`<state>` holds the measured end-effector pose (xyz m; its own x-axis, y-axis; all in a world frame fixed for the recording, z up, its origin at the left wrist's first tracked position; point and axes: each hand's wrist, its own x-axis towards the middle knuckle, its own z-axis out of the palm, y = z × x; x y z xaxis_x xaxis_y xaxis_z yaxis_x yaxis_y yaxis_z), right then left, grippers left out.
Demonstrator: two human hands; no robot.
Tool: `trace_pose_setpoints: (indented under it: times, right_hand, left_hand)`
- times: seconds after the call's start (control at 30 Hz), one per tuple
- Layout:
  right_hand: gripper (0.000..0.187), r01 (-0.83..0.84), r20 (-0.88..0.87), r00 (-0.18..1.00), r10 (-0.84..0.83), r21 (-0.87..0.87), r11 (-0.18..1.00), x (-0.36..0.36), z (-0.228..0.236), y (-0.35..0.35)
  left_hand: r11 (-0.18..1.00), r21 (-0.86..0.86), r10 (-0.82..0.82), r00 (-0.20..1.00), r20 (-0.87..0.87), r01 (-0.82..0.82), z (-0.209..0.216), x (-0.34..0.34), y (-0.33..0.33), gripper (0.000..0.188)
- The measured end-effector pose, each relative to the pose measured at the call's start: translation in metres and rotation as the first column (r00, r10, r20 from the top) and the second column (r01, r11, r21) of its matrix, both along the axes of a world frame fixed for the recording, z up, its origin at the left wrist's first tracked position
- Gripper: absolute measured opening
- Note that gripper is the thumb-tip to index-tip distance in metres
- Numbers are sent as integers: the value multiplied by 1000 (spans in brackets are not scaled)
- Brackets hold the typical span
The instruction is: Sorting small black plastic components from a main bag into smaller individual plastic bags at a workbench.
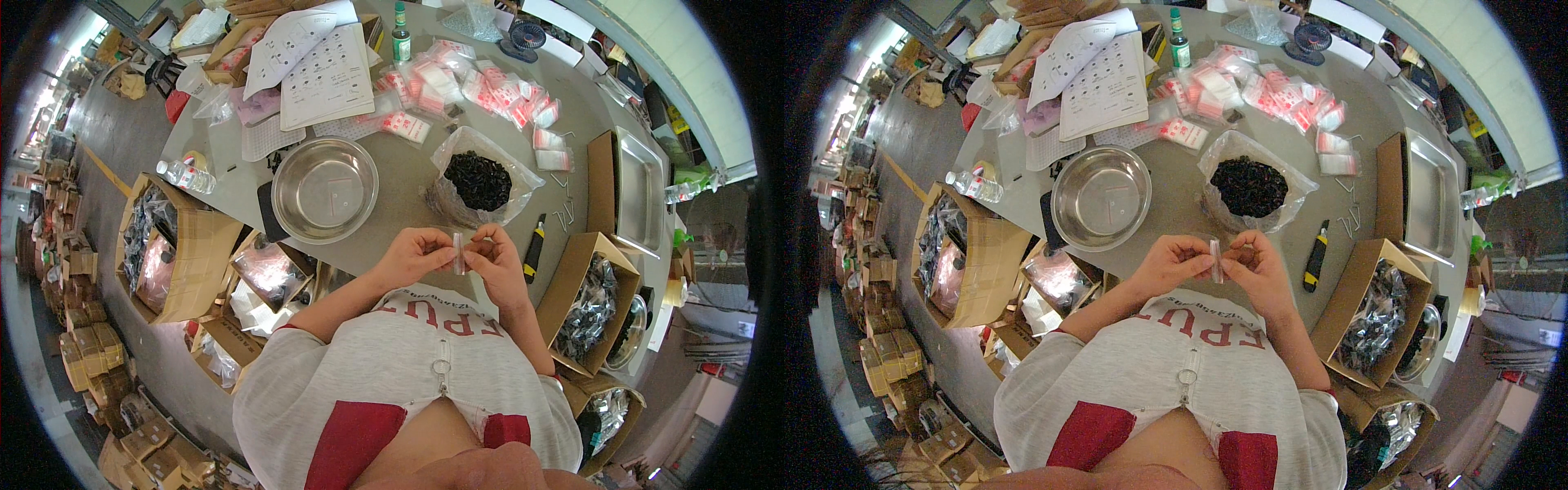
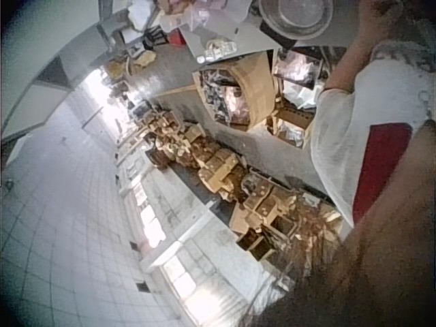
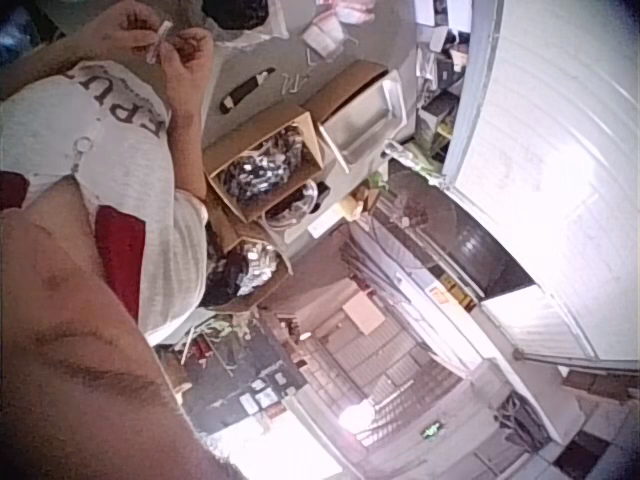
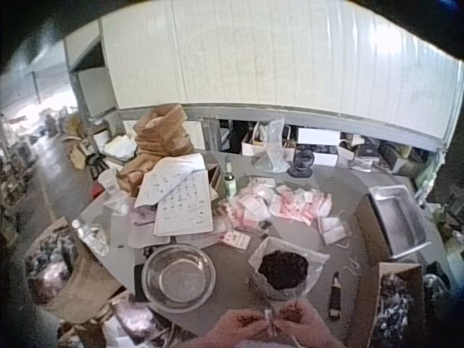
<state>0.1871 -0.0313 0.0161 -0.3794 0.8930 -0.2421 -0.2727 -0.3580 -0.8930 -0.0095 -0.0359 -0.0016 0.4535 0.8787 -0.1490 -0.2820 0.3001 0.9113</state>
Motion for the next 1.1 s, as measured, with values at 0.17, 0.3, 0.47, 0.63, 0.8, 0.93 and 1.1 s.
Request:
trace_pose_setpoints:
  times: [0.17, 0.3, 0.47, 0.63, 0.8, 0.93, 1.1]
  right_hand:
    - [25, -3, -4, 1000, 3, 12, 1000, 1, -2, 0]
    - [24, -2, 9, 1000, 2, 9, 1000, 1, -1, 0]
    - [21, 10, 1, 1000, -10, -9, 1000, 1, -1, 0]
    - [21, 5, -10, 1000, -5, -9, 1000, 0, 1, 0]
    - [20, 9, -13, 1000, -9, -21, 1000, 1, -1, 0]
    - [20, 5, -15, 1000, -6, -17, 1000, 2, -1, 0]
    - [20, 4, -25, 1000, -4, -13, 1000, 2, -3, 0]
  left_hand:
    - [1000, 3, 6, 1000, -17, -6, 1, 0, -1, 19]
    - [1000, 10, 27, 999, -31, -27, 2, 1, -1, 18]
    - [1000, 14, 20, 999, -25, -20, -1, 1, -1, 17]
    - [1000, 16, 14, 999, -30, -13, -2, 1, 0, 18]
    - [1000, 26, 7, 1000, -25, -7, -1, 1, 0, 19]
    - [1000, 17, 6, 1000, -18, -6, -3, 2, -1, 19]
    - [1000, 16, 3, 1000, -11, -3, -1, 2, 0, 19]
